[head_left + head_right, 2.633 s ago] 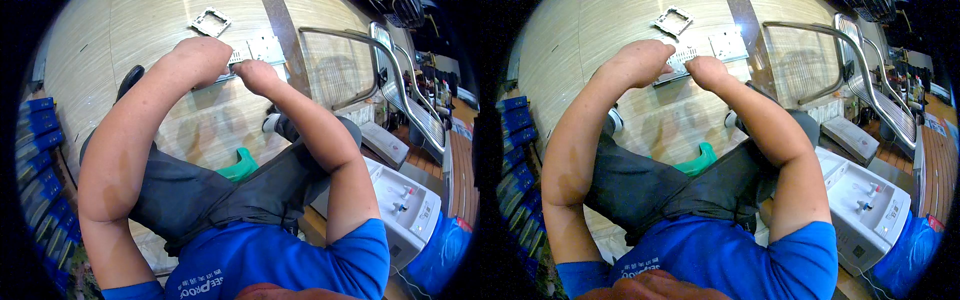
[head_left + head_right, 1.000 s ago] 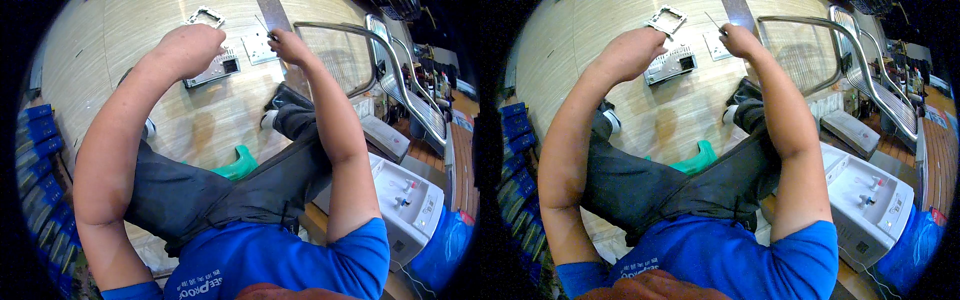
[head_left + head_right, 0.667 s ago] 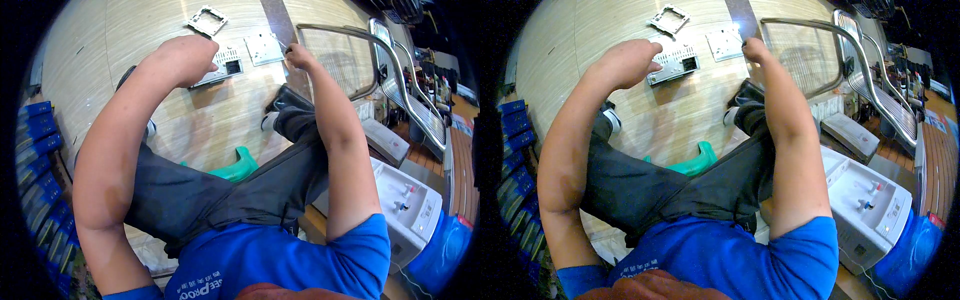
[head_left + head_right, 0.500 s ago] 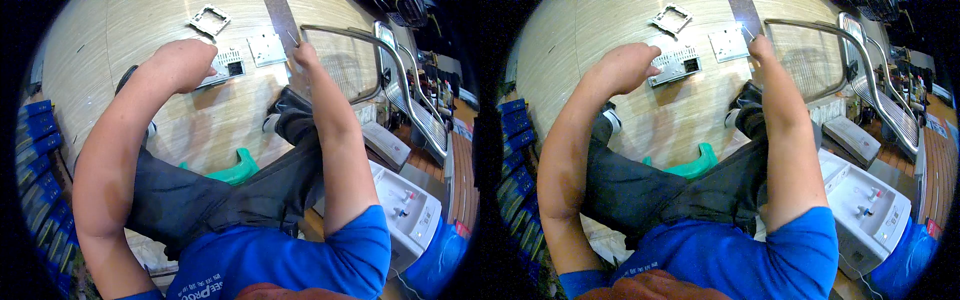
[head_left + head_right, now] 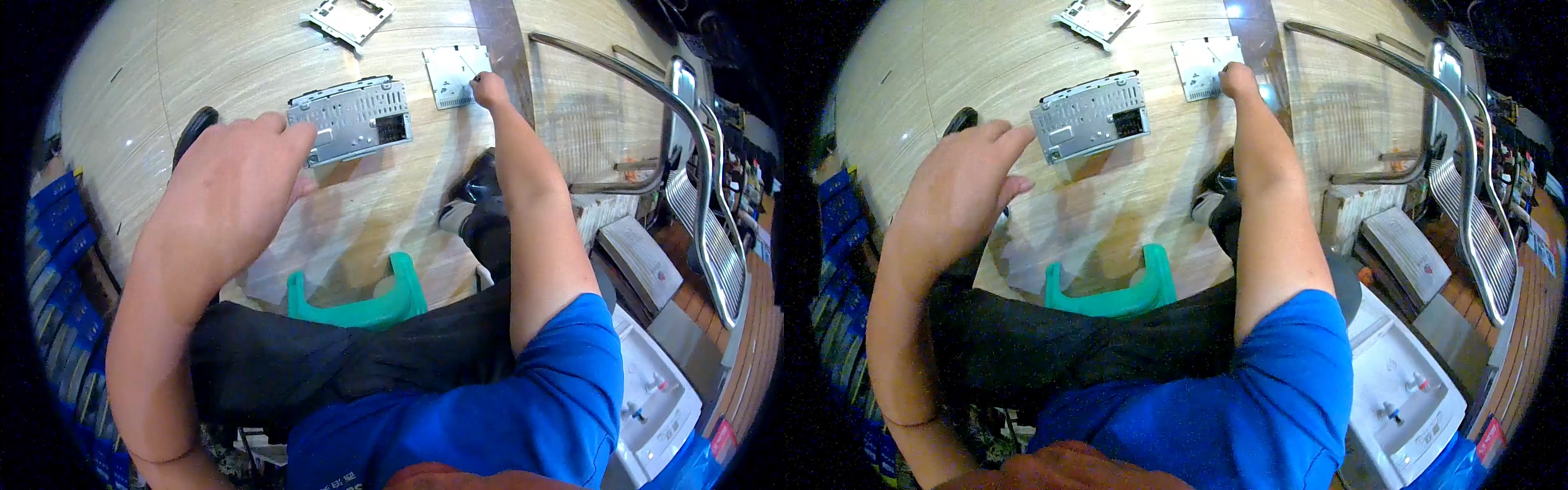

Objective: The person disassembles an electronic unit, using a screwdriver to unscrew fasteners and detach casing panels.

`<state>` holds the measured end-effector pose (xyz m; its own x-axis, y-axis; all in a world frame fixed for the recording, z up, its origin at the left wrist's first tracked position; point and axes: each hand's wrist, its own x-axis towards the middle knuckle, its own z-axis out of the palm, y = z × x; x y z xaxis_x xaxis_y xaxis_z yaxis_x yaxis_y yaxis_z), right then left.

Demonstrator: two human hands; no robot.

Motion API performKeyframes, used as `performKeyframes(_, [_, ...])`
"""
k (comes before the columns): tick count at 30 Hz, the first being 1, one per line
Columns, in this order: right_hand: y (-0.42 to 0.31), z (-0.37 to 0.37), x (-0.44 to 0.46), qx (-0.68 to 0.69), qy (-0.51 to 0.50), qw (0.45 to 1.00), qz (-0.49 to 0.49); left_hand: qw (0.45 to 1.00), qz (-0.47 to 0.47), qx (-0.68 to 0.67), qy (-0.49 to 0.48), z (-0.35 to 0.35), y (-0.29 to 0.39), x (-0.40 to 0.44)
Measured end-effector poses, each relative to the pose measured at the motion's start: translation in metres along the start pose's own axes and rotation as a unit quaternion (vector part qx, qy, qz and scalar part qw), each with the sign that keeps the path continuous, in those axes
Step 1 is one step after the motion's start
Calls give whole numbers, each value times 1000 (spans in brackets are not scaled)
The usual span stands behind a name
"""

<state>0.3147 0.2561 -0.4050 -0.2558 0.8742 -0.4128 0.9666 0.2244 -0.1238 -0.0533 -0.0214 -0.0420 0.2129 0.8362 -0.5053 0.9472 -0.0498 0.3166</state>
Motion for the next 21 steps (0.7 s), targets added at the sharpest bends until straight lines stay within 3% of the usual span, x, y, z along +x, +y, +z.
performKeyframes(4, [-9, 8, 20, 2, 35, 997, 66, 1000, 16, -20, 6, 6, -3, 5])
performKeyframes(14, [-45, 1, 26, -51, -17, 994, 91, 999, -23, -3, -23, 5, -4, 16])
performKeyframes(17, [-38, 2, 30, -54, -19, 995, 80, 1000, -5, -6, 10, 9, -7, 12])
performKeyframes(19, [-26, 3, 32, 29, 68, 992, 104, 1000, -15, -3, 5, 11, -8, 11])
performKeyframes(21, [-11, -2, 31, 44, 76, 992, 94, 1000, -24, -1, 0, 14, -10, 10])
